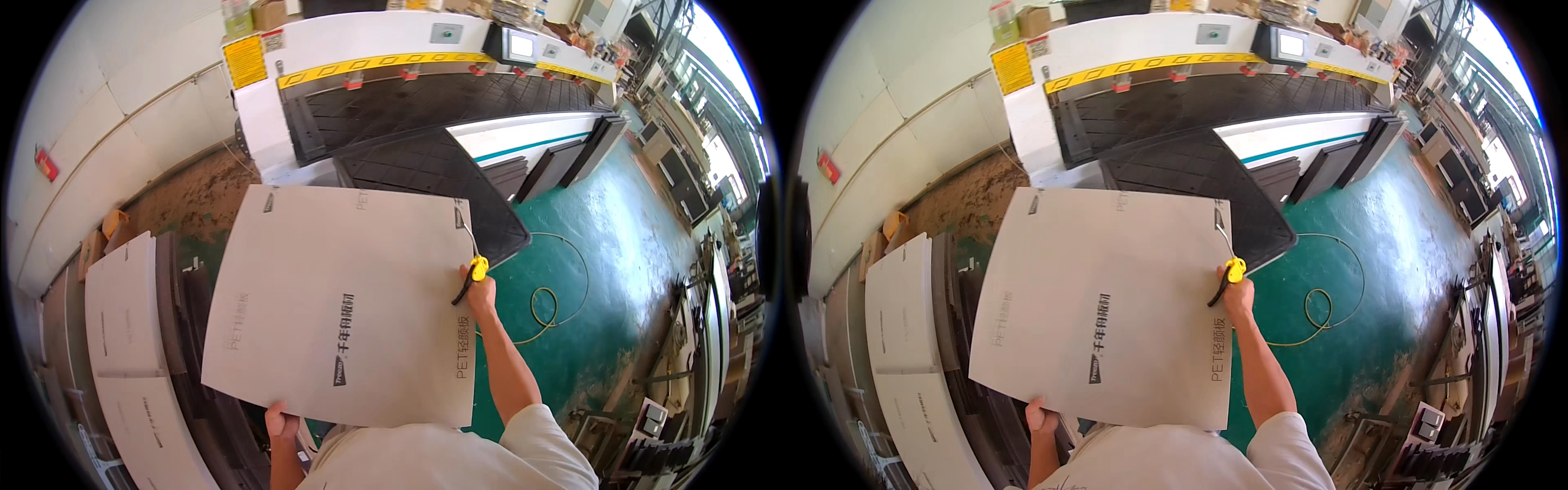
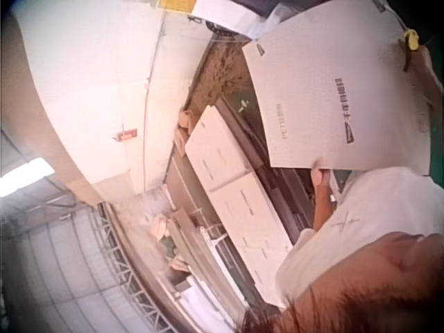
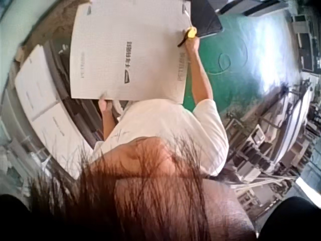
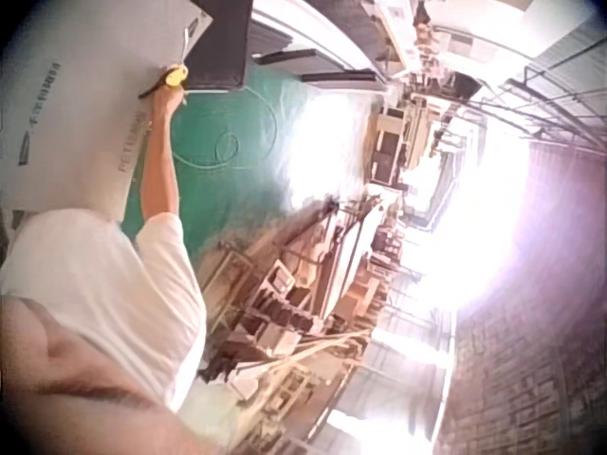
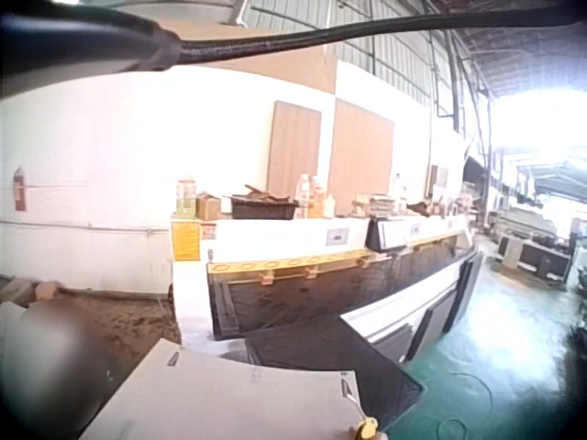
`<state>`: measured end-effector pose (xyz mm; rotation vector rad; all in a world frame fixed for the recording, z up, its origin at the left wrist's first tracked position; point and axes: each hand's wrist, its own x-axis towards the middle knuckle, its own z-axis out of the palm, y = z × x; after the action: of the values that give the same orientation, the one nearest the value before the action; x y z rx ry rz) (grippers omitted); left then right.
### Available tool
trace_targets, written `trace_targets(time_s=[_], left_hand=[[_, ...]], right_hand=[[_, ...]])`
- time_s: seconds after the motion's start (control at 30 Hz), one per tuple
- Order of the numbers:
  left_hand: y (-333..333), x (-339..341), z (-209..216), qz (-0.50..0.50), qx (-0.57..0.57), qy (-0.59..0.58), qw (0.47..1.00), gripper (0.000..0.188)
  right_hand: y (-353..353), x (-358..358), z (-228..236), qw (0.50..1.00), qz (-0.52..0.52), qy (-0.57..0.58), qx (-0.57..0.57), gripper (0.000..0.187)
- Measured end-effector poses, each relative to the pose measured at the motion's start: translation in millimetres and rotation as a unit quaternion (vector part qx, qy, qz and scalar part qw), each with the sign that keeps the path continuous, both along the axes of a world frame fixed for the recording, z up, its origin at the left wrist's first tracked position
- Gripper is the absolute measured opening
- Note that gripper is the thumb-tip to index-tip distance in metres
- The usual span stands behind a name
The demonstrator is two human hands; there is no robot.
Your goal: The person repeatedly picks up large white panels from a stack, places them on a workbench, and wipes the surface with a yellow handheld tool. The person flips the panels to clean both sides and stacks the cleaned panels on the floor.
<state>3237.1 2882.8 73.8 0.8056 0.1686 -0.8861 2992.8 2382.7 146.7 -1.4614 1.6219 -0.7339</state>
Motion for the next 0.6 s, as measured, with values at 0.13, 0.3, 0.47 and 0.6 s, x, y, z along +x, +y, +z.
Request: trace_targets(time_s=[0.13, 0.3, 0.47, 0.6], left_hand=[[-52, -53, 5, -0.064, -0.006, 0.033, 0.997, 0.068], [-105, -106, 6, -0.103, -0.004, 0.052, 0.993, 0.068], [-140, -143, -27, -0.182, 0.072, 0.138, 0.971, 0.054], [-194, -168, -23, -0.296, 0.095, 0.204, 0.928, 0.044]], right_hand=[[-34, -98, -15, 0.999, -0.026, 0.019, 0.001, 0.052], [-80, -161, -45, 0.999, -0.034, 0.028, 0.022, 0.054], [-168, -183, -64, 0.991, 0.072, 0.115, 0.006, 0.044], [-231, -208, -23, 0.933, 0.15, 0.327, 0.023, 0.03]])
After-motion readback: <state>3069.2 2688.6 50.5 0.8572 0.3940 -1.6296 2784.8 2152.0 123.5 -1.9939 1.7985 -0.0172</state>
